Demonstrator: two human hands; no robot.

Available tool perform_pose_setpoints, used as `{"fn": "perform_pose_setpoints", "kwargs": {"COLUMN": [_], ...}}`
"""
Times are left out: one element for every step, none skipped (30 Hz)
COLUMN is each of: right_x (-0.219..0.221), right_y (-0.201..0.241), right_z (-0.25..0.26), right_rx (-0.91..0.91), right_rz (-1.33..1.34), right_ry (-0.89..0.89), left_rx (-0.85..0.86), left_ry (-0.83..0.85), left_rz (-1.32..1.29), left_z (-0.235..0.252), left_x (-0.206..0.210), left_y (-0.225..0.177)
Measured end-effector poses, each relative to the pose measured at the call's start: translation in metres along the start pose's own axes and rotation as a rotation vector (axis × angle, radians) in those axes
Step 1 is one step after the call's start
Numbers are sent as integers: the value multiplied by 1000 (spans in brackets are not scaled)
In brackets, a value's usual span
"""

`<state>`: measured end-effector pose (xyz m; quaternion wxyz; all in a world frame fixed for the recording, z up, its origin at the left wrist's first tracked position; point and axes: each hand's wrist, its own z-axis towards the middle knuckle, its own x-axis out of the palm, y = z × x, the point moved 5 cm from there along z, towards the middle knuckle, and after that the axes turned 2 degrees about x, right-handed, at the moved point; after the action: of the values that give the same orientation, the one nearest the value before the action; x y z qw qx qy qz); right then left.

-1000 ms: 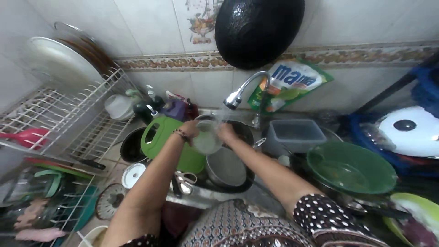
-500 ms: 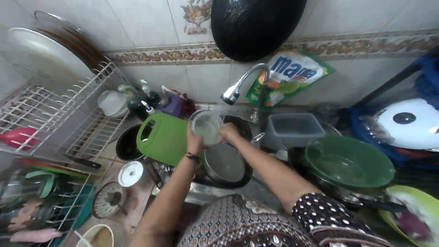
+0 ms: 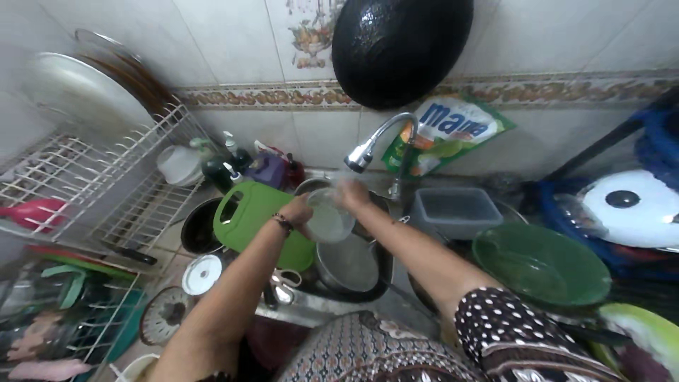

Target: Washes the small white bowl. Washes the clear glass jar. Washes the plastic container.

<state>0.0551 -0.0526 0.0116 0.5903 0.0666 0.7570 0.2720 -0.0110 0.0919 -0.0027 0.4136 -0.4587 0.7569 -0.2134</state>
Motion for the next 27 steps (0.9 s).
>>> {"fn": "perform_pose_setpoints", "kwargs": {"right_x": [0, -1, 0, 0, 1, 2, 4, 6, 7, 6, 5, 4, 5, 8, 11, 13, 15, 15, 14, 14, 16, 19, 23, 25, 26, 25, 23], "right_y": [-1, -3, -6, -9, -12, -17, -22, -26, -27, -26, -23, -18, -14, -13, -15, -17, -18, -16, -13, -9, -5, -2, 0, 1, 3, 5, 6], "right_z": [2, 3, 4, 3, 1, -1, -3, -5, -10, -16, -23, -29, -35, -38, -38, -37, -36, -37, -39, -42, -42, -40, -36, -33, -33, -35, -40], "right_rx": [-35, -62, -74, -69, -41, 10, 70, 120, 144, 139, 100, 30, -78, -220, -365, -509, -635, -742, -843, -926, -1004, -1026, -971, -827, -623, -434, -284], "right_rz": [-1, 3, 18, 47, 80, 108, 123, 120, 111, 98, 68, 18, -29, -67, -105, -138, -170, -193, -212, -226, -252, -292, -333, -349, -338, -321, -292], "right_ry": [-27, -51, -73, -79, -67, -39, 2, 40, 53, 30, -1, -36, -87, -156, -231, -321, -400, -442, -459, -451, -459, -425, -345, -205, -31, 127, 254], "left_rx": [-13, -28, -39, -46, -46, -48, -48, -45, -43, -42, -45, -51, -60, -68, -75, -73, -70, -70, -78, -84, -85, -85, -87, -85, -84, -78, -75], "left_ry": [9, 18, 20, 20, 23, 31, 36, 38, 48, 53, 55, 56, 60, 66, 80, 88, 90, 88, 93, 92, 83, 80, 83, 79, 69, 58, 47], "left_rz": [26, 51, 64, 66, 58, 44, 47, 56, 71, 78, 83, 97, 120, 144, 166, 172, 172, 158, 129, 107, 100, 91, 77, 61, 49, 36, 16], "left_z": [0, 0, 0, 0, -1, -1, 0, 2, 2, 3, 3, 3, 2, 1, -2, -2, -1, 0, 0, 0, 1, 2, 3, 4, 4, 4, 4], "left_x": [-1, -2, -3, -3, -3, -2, -2, -2, -2, -1, 1, 2, 2, 2, 3, 3, 4, 4, 4, 5, 6, 8, 9, 9, 9, 8, 8], "left_y": [-2, -4, -5, -6, -7, -7, -7, -7, -7, -7, -8, -9, -10, -11, -13, -12, -10, -9, -9, -9, -10, -10, -11, -12, -13, -14, -16]}}
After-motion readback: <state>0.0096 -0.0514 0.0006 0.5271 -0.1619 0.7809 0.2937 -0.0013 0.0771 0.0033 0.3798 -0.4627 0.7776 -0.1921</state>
